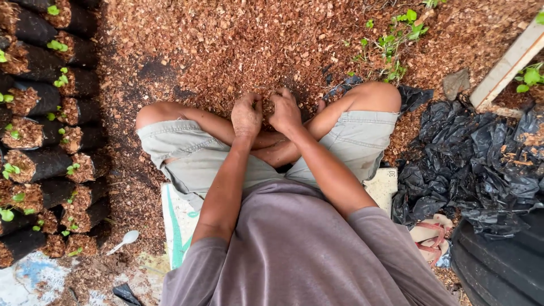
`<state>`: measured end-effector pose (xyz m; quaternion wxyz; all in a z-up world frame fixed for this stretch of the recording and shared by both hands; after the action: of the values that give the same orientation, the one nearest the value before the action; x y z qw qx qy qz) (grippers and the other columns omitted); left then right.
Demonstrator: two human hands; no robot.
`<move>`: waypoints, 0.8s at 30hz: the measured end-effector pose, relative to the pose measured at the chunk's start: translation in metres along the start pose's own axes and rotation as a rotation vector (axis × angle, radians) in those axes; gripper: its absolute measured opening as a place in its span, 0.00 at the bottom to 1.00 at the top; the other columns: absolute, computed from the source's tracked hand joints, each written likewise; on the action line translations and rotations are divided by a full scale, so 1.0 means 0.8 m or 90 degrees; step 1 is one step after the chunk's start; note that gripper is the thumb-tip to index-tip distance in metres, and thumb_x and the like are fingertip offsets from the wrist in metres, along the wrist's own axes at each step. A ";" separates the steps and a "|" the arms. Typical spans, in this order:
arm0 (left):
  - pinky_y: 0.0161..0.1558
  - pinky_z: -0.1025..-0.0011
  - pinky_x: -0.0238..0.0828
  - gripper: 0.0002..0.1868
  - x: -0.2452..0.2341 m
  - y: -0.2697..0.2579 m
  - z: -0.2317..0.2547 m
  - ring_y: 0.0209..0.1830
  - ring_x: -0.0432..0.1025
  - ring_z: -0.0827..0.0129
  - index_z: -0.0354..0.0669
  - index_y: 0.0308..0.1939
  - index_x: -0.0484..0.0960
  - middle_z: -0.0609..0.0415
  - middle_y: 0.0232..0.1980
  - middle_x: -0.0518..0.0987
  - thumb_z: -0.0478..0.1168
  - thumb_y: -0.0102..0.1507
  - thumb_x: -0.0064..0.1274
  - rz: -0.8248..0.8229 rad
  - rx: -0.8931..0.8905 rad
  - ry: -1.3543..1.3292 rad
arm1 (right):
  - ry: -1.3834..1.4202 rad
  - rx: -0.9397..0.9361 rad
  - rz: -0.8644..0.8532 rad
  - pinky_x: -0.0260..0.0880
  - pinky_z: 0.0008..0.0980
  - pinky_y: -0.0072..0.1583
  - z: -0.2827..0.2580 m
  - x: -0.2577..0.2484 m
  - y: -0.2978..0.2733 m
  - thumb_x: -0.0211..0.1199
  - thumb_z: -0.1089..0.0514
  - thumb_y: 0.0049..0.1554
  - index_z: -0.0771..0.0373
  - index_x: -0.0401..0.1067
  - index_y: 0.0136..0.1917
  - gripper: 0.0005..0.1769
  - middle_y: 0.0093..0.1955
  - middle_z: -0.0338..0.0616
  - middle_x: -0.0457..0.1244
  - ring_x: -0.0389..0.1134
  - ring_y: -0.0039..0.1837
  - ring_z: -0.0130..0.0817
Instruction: Transplanting small seedlings into nursery bags and covering them with mulch
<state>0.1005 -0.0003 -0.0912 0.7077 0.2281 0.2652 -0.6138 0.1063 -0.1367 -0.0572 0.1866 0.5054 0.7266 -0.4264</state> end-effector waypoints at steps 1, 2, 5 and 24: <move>0.49 0.54 0.77 0.05 0.001 -0.001 0.000 0.45 0.79 0.47 0.47 0.42 0.86 0.46 0.39 0.85 0.38 0.63 0.58 0.000 0.000 -0.001 | 0.000 0.001 0.000 0.72 0.54 0.65 0.001 -0.002 -0.003 0.66 0.77 0.47 0.70 0.74 0.61 0.27 0.71 0.57 0.53 0.60 0.71 0.62; 0.48 0.56 0.77 0.05 0.001 -0.003 0.010 0.44 0.78 0.49 0.47 0.42 0.86 0.47 0.39 0.83 0.39 0.63 0.57 0.003 0.053 0.094 | 0.023 0.002 0.002 0.71 0.55 0.65 0.001 -0.004 -0.005 0.68 0.74 0.49 0.69 0.73 0.62 0.27 0.69 0.58 0.55 0.61 0.70 0.61; 0.47 0.59 0.78 0.07 0.013 -0.008 0.014 0.47 0.77 0.53 0.51 0.43 0.86 0.50 0.40 0.81 0.39 0.64 0.53 -0.049 0.090 0.220 | 0.049 -0.012 0.013 0.72 0.55 0.64 -0.011 -0.017 -0.026 0.70 0.72 0.50 0.67 0.72 0.65 0.29 0.66 0.57 0.56 0.63 0.68 0.60; 0.52 0.44 0.79 0.24 -0.010 0.012 -0.014 0.54 0.76 0.34 0.48 0.60 0.77 0.43 0.55 0.73 0.39 0.61 0.64 -0.214 -0.045 0.093 | -0.193 -0.031 -0.126 0.70 0.65 0.60 0.001 0.031 0.010 0.67 0.74 0.50 0.64 0.74 0.64 0.27 0.66 0.52 0.49 0.59 0.67 0.56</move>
<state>0.1085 0.0143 -0.0944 0.5814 0.1994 0.3719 -0.6957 0.1027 -0.1217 -0.0786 0.2634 0.3565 0.7465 -0.4963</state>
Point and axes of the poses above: each hand's wrist, its own y-axis towards the middle knuckle, its own x-axis out of the palm, z = x × y, the point moved 10 cm from there along y, towards the middle knuckle
